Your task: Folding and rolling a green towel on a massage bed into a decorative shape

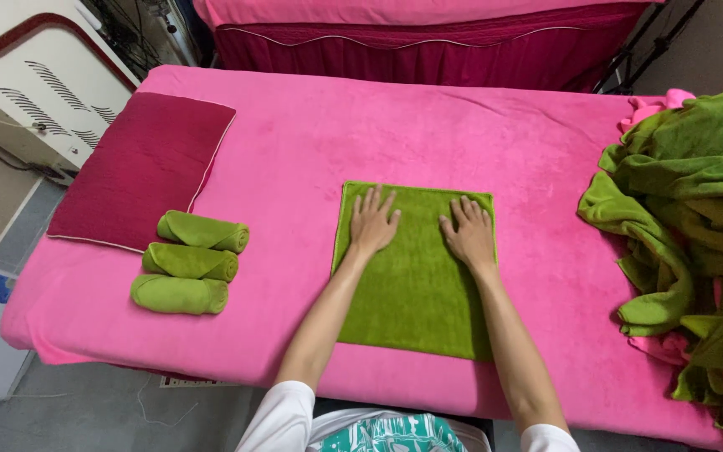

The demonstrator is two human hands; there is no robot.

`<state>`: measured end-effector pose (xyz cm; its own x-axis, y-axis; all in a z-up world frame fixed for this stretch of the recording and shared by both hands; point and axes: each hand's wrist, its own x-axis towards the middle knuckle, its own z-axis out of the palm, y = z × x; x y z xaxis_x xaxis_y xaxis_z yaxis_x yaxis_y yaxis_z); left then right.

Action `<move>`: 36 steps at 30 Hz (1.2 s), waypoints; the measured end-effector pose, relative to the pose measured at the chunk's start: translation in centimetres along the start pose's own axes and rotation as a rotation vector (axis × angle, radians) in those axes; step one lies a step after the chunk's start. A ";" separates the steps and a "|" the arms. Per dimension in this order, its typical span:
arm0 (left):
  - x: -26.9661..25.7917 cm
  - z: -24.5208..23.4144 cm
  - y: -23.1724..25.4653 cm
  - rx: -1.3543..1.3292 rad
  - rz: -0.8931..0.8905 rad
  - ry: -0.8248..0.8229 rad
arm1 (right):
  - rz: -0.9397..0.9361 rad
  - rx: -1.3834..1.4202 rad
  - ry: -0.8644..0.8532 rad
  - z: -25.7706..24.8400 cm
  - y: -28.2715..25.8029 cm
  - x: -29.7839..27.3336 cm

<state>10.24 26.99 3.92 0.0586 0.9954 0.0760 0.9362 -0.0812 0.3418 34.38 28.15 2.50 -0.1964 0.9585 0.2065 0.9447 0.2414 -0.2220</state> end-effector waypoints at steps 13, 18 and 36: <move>1.9 0.0 -0.5 0.040 0.124 0.039 | -0.102 0.038 0.042 2.2 -1.8 3.4; 3.0 -0.9 -4.8 0.128 0.012 -0.024 | -0.028 -0.016 -0.007 0.6 3.5 3.8; -0.7 2.6 3.1 -0.004 0.003 0.062 | -0.105 -0.038 0.312 3.2 -2.2 0.8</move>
<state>13.98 26.22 2.47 0.0392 0.9901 0.1350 0.9349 -0.0840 0.3449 31.27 28.85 0.13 -0.2084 0.8347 0.5097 0.9338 0.3247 -0.1500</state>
